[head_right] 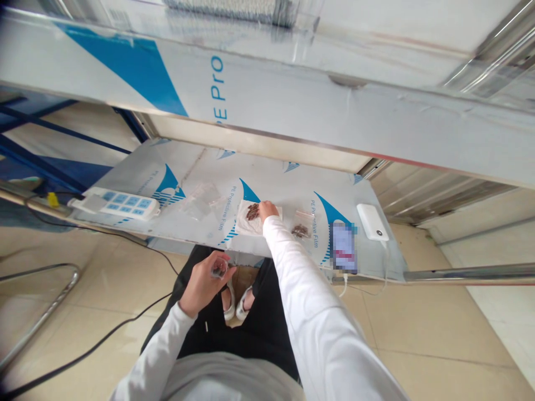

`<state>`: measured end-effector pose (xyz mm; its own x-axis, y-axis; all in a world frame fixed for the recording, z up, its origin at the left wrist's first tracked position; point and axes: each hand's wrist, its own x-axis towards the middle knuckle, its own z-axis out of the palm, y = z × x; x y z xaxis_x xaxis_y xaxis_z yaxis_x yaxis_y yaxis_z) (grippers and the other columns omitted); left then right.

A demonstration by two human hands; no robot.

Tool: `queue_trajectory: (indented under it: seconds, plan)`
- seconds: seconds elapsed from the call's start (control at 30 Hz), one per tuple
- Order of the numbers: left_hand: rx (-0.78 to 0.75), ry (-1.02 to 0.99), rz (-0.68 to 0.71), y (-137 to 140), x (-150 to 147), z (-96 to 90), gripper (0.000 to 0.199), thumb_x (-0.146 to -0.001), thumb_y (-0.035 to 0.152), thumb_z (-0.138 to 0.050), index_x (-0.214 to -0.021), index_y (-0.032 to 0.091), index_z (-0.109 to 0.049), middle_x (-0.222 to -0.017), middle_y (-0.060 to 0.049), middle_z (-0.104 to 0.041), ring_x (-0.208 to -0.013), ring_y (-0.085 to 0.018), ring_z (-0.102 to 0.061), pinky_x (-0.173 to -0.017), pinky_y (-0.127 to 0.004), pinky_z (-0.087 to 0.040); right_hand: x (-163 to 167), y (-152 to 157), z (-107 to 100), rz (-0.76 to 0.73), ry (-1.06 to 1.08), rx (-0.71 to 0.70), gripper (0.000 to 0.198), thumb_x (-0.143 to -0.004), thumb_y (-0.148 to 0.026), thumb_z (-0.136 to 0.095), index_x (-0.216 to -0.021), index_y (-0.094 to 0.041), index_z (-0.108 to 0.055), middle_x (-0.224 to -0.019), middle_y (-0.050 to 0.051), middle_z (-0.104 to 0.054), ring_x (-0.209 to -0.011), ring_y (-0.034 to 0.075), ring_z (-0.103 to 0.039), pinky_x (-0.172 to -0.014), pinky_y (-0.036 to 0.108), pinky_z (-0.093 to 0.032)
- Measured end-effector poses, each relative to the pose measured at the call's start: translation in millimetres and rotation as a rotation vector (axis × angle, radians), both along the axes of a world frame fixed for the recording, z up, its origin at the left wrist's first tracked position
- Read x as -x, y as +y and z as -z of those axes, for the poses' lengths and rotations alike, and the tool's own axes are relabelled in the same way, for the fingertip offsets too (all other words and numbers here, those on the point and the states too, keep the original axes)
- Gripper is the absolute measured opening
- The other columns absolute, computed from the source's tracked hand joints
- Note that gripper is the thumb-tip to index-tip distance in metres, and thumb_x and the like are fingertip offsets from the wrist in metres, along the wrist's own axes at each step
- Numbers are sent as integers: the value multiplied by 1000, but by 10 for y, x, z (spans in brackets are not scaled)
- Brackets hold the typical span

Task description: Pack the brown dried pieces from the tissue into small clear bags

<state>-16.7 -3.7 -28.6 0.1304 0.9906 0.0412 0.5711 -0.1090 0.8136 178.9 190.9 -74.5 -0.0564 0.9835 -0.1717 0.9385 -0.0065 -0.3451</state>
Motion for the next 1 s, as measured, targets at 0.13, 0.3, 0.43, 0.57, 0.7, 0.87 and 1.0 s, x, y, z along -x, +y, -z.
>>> queue_trajectory:
  seconds: [0.13,0.3,0.43,0.57,0.7,0.87,1.0]
  plan:
    - [3,-7,-14,4,7,14,15,-77,27,-61,-88,21,-53,-65,3,-61,-63,-13,-61,-63,-23,-46,-8,-41,-123,47,132,-49,10,-84,-20,-62,-91,-14,-67,-101,10,-68,-98,20,-62,-90,37,-48]
    - [-27,-51,-16,108,-40,38,17,-76,26,-62,-89,21,-53,-66,4,-60,-62,-13,-61,-64,-23,-46,-68,-166,-341,136,405,-132,10,-79,-20,-64,-86,-15,-71,-88,9,-73,-84,18,-68,-84,30,-51]
    - [-71,-109,-27,325,-154,13,18,-75,26,-64,-89,21,-54,-67,4,-61,-63,-13,-61,-66,-24,-47,-99,-459,-607,171,636,-125,30,-83,-33,-58,-101,-10,-68,-89,10,-73,-73,16,-69,-71,29,-55]
    - [-152,-183,-25,508,-290,-90,24,-73,25,-66,-94,20,-54,-71,3,-62,-67,-13,-61,-70,-25,-47,-58,-925,-923,175,1118,83,32,-70,-38,-74,-92,-14,-71,-81,5,-73,-66,12,-67,-67,25,-54]
    - [-224,-225,-15,519,-400,-230,26,-71,23,-66,-94,20,-53,-75,2,-63,-71,-13,-60,-71,-25,-47,43,-1269,-1164,236,1434,350,29,-60,-32,-83,-83,-18,-73,-73,1,-71,-59,8,-63,-61,21,-52]
    - [-243,-214,-6,416,-435,-354,21,-69,20,-64,-86,20,-51,-76,2,-61,-71,-14,-60,-67,-24,-46,142,-1348,-1325,191,1381,470,29,-61,-31,-82,-85,-17,-73,-73,0,-71,-60,8,-62,-63,22,-52]
    - [-216,-232,-19,373,-404,-407,27,-68,19,-65,-92,20,-53,-80,1,-63,-73,-15,-61,-68,-25,-45,180,-1342,-1411,51,1178,442,29,-66,-32,-79,-86,-13,-71,-65,1,-69,-58,10,-63,-62,24,-53]
